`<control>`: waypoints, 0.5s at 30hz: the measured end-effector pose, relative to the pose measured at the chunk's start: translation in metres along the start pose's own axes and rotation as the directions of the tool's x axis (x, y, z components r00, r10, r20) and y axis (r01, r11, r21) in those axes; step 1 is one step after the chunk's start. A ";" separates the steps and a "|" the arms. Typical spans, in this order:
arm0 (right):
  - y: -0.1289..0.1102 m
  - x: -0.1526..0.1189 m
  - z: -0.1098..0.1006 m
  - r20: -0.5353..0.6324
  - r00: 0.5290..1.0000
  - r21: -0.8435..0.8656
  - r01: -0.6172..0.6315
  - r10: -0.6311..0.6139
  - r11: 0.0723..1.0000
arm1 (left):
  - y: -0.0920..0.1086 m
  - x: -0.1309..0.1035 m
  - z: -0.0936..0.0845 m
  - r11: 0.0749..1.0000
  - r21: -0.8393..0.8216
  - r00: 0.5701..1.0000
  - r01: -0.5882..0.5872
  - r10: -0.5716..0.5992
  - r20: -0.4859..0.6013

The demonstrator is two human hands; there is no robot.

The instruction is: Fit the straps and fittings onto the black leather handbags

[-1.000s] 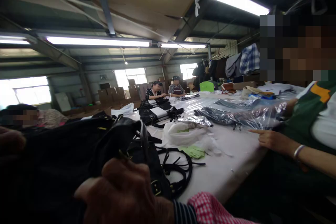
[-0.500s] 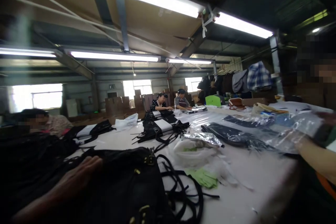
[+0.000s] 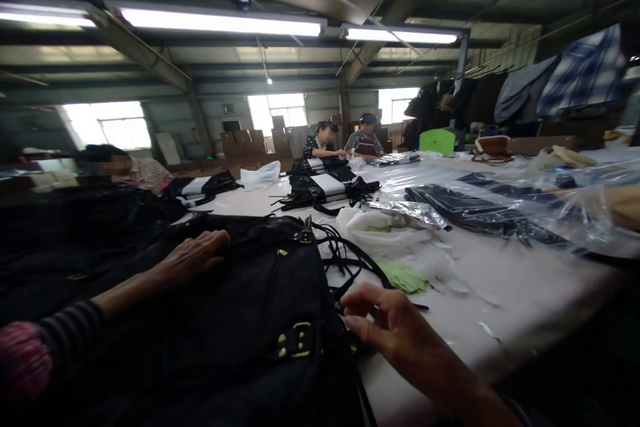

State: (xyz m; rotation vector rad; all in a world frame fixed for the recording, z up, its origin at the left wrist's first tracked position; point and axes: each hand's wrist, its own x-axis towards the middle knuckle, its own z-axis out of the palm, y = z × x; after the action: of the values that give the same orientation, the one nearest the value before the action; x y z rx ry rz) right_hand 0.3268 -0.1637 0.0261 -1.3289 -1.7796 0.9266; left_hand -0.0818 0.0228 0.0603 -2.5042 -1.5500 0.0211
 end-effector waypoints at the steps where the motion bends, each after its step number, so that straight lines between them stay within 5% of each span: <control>1: 0.004 0.003 0.006 0.022 0.999 -0.069 0.032 -0.030 0.997 | -0.001 0.003 -0.001 1.000 0.007 1.000 0.006 -0.006 0.010; 6: 0.015 0.007 0.031 0.062 0.983 -0.250 0.182 -0.172 0.951 | -0.006 0.011 -0.002 0.999 -0.035 0.999 -0.033 0.034 0.034; 9: 0.016 0.011 0.031 0.104 0.983 -0.247 0.173 -0.152 0.953 | -0.007 0.011 -0.012 0.994 -0.109 0.999 -0.029 0.031 0.018; 15: 0.004 0.023 0.011 0.123 0.983 -0.134 0.151 -0.135 0.979 | -0.014 0.017 -0.077 0.968 -0.251 0.998 -0.010 0.023 0.051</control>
State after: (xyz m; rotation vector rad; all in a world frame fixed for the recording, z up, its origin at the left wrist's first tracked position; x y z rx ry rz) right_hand 0.3137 -0.1426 0.0204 -1.2363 -2.0338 0.8227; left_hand -0.0780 0.0321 0.1397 -2.7292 -1.6457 -0.1137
